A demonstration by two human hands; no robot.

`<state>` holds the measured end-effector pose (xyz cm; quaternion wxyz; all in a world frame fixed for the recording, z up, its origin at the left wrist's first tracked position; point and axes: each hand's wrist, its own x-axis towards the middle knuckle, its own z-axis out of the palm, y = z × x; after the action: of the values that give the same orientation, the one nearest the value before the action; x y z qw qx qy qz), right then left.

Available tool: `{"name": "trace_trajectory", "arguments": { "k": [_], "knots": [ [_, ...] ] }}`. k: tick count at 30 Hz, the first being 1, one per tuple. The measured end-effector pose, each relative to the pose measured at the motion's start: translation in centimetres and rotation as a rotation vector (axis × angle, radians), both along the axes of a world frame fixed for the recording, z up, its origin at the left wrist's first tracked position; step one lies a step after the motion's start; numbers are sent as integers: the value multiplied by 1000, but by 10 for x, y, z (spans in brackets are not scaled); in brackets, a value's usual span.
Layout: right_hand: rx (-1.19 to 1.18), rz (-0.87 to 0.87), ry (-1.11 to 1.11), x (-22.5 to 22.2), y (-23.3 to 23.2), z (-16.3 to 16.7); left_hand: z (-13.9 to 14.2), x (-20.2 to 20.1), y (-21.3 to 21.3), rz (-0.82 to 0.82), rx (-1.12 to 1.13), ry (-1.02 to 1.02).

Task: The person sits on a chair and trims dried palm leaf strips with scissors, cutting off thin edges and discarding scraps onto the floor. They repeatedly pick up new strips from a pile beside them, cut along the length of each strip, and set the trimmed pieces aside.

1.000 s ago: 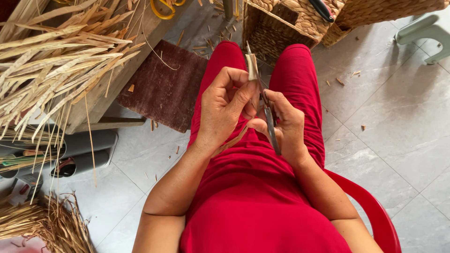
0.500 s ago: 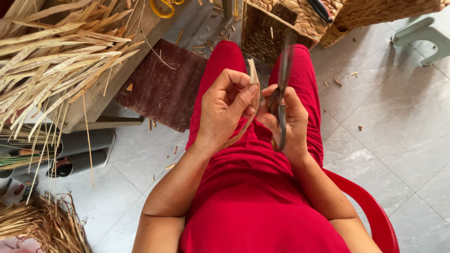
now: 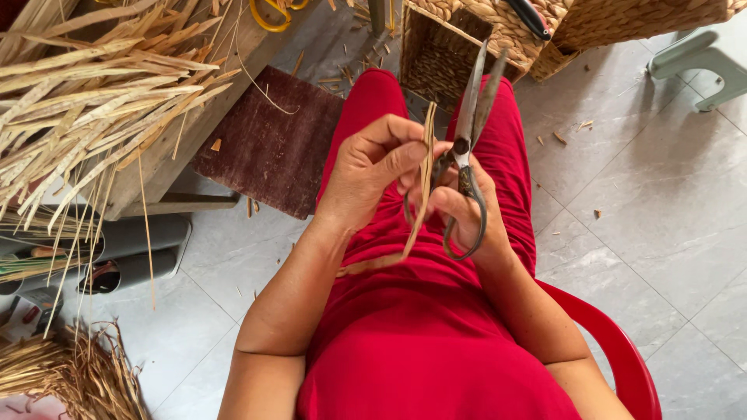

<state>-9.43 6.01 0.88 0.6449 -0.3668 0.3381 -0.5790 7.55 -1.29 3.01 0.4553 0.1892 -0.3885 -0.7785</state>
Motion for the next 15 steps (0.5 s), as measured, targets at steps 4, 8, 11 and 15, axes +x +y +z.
{"name": "trace_trajectory", "arguments": {
  "k": [4,8,11,15],
  "knots": [
    [-142,-37,135,9,0,5,-9,0,-1,169,-98,-152],
    [-136,-31,256,12,2,5,-10,0,-1,222,-134,-217],
    [-120,-40,256,12,3,2,-8,-1,1,210,-105,-208],
    [-133,-59,274,12,4,-3,-8,-2,2,213,-118,-232]
  ]
}}
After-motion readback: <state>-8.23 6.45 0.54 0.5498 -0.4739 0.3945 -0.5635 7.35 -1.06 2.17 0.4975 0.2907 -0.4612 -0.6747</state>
